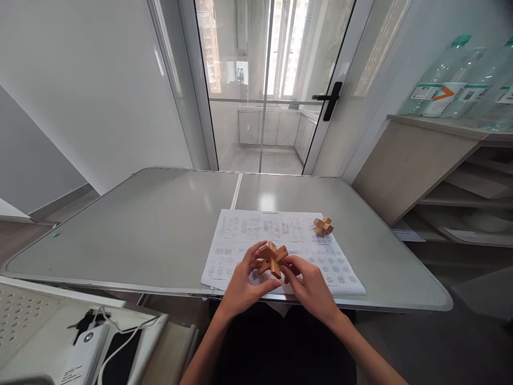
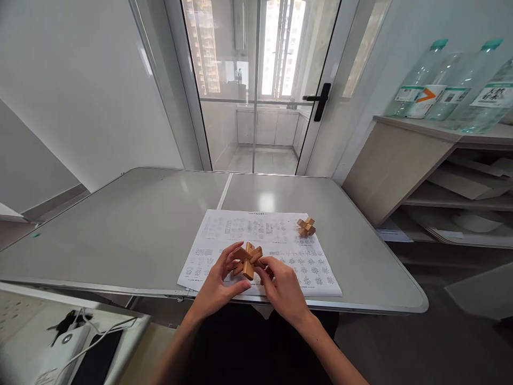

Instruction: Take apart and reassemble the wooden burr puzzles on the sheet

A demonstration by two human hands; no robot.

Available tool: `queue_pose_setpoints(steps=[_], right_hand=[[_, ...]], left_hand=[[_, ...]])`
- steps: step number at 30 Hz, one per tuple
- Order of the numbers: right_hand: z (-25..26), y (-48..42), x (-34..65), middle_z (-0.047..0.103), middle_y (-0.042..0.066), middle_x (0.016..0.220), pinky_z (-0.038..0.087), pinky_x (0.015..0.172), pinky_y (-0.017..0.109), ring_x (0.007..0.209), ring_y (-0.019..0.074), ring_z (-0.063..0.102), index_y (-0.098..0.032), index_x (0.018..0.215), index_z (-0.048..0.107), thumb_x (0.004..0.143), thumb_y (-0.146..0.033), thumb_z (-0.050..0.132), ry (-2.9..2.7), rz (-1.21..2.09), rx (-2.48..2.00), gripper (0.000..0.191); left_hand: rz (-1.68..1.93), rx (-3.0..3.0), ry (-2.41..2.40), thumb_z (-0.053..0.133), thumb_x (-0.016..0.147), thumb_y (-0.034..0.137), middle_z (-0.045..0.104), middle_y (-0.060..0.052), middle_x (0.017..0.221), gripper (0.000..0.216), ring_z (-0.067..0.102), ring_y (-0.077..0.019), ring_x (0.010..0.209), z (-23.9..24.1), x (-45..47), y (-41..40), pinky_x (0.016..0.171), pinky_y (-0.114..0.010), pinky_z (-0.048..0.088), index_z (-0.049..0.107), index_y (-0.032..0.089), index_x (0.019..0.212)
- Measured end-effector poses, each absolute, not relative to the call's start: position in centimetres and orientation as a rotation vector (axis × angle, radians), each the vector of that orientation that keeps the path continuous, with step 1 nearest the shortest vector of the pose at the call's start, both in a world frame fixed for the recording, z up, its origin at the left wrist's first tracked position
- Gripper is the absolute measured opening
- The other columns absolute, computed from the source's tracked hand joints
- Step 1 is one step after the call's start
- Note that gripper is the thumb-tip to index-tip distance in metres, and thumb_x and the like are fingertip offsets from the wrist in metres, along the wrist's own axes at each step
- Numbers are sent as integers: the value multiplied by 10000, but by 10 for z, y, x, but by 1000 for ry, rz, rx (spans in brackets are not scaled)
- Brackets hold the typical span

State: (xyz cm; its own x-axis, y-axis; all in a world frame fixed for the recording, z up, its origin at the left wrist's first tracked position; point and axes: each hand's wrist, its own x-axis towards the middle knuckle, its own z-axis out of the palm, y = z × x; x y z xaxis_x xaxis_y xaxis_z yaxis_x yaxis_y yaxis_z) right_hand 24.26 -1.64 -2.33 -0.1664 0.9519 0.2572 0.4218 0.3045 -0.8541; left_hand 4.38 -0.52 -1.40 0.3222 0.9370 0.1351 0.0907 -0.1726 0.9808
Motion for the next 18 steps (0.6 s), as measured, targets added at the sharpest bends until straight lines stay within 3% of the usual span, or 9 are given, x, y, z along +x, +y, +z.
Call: queue_pose_setpoints(steps=[5, 9, 18], right_hand=[[-30, -14, 237, 718, 37, 861, 510, 629, 300, 714, 197, 655, -222, 983, 661, 1044, -362, 520, -1739, 798, -1247, 208], [-28, -14, 236, 712, 39, 842, 503, 577, 280, 689, 187, 641, -214, 981, 668, 1041, -403, 524, -1712, 890, -1217, 245], [-16, -17, 239, 645, 1, 735, 512, 639, 287, 641, 162, 612, -201, 1023, 676, 1021, -524, 539, -1644, 1180, -1133, 351]], left_hand=[[1019, 1541, 1027, 776, 872, 390, 694, -38, 1175, 487, 640, -194, 962, -7, 47, -6, 922, -348, 502, 583, 267, 1302], [997, 1522, 1064, 773, 870, 400, 710, -11, 1010, 432, 651, -200, 930, -4, 47, -6, 881, -331, 500, 606, 249, 1238], [984, 1522, 1009, 655, 960, 471, 727, -58, 1090, 339, 665, -249, 1030, -9, 44, -5, 953, -379, 492, 620, 219, 1183]])
